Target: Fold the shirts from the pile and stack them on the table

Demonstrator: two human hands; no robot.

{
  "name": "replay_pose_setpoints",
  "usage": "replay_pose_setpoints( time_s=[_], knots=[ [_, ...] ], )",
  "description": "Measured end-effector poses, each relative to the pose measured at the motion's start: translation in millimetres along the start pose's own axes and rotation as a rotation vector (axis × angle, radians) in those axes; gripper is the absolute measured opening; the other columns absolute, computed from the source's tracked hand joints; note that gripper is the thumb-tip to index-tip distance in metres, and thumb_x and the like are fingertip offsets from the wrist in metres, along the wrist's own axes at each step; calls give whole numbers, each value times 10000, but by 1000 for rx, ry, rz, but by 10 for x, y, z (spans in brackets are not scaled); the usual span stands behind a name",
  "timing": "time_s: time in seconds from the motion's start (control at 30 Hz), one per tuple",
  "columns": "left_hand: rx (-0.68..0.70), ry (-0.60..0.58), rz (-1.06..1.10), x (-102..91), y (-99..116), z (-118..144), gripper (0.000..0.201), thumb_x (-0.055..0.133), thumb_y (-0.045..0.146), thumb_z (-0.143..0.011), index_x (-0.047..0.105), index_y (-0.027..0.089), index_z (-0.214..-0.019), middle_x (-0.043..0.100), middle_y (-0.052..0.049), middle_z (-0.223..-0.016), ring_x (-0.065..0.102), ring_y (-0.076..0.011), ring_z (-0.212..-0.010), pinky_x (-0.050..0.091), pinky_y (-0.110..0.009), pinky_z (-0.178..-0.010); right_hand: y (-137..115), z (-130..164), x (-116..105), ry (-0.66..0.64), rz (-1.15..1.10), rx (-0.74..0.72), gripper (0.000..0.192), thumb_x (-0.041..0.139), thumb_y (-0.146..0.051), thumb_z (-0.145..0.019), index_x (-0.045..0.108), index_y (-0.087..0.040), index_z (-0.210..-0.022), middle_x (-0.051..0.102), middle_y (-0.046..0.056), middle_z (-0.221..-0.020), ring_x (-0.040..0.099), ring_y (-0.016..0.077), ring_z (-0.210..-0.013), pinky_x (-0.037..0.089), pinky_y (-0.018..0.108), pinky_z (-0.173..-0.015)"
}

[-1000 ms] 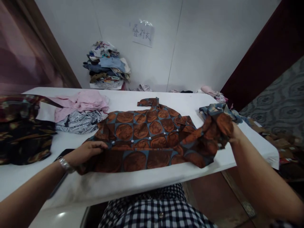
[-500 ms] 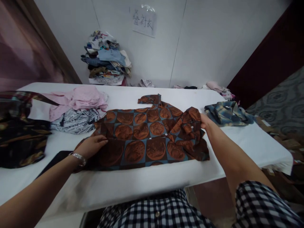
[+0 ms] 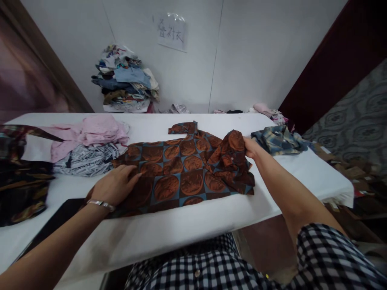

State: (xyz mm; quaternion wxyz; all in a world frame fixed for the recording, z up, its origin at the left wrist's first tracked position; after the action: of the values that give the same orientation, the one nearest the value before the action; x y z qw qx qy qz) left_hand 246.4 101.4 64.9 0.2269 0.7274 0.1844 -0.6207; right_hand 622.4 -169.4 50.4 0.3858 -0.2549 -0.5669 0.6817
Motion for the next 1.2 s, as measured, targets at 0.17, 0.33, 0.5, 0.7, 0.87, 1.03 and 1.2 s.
replay_pose_setpoints(
  time_s=[0.17, 0.33, 0.5, 0.7, 0.87, 1.03, 1.2],
  knots=[
    [-3, -180, 804, 162, 955, 6, 487, 506, 556, -812, 583, 199, -1134, 684, -87, -1054, 659, -225, -896, 529, -357, -789, -296, 454, 609, -123, -44, -76, 102, 626, -250, -807, 669, -161, -779, 723, 37, -770, 668, 177, -758, 568, 293, -702],
    [-209, -605, 1660, 651, 1886, 85, 513, 437, 528, -884, 504, 208, -1279, 629, -143, -1233, 669, -237, -970, 571, -376, -741, -416, 1005, 1091, -475, 123, -245, 469, 710, -335, -752, 607, -257, -1203, 651, 46, -1181, 613, 200, -1049, 589, 309, -729],
    [-636, -490, 1806, 918, 1663, 111, 211, 628, 279, -803, 664, 166, -978, 741, -73, -889, 696, -189, -751, 558, -264, -554, 20, 1054, 93, -60, 406, -274, 405, 654, -347, -799, 624, -233, -1187, 662, 68, -1162, 634, 209, -1002, 580, 363, -783],
    [-590, -411, 1885, 639, 1593, 17, 139, 652, 162, -747, 681, 153, -883, 735, -43, -760, 688, -175, -661, 570, -275, -564, 802, 1593, -29, -266, 785, -424, 684, 730, -362, -713, 496, -254, -1347, 527, 93, -1367, 479, 272, -1264, 394, 482, -1054],
    [-267, -422, 1998, -57, 1884, -270, 180, 618, 191, -769, 665, 143, -936, 734, -74, -872, 690, -190, -763, 576, -317, -650, 867, 1560, -213, -19, 771, -532, 293, 559, -289, -781, 691, -215, -1033, 703, 74, -1034, 632, 239, -991, 484, 431, -919],
    [18, -241, 1953, -624, 1853, -597, 271, 661, 132, -679, 650, 114, -950, 715, -72, -862, 669, -166, -741, 559, -296, -698, 742, 1290, -649, 274, 402, -427, 291, 514, -348, -757, 686, -178, -919, 710, 36, -795, 636, 186, -702, 524, 317, -675],
    [-210, 52, 1750, -524, 1351, -822, 209, 679, 114, -612, 634, 131, -815, 659, -1, -687, 609, -120, -604, 529, -270, -651, 531, 1107, -791, 404, 342, -417, 269, 496, -332, -696, 683, -177, -812, 711, 36, -792, 624, 194, -745, 510, 314, -711]
  ],
)
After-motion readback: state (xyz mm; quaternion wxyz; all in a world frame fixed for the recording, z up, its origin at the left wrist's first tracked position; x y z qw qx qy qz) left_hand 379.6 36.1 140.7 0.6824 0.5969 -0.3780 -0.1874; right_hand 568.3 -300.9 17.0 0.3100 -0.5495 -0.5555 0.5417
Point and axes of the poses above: each hand's wrist, its own z-axis away from the middle knuckle, its own x-axis out of the palm, y = z × x, the point moved 9 cm from there along -z, towards the middle knuckle
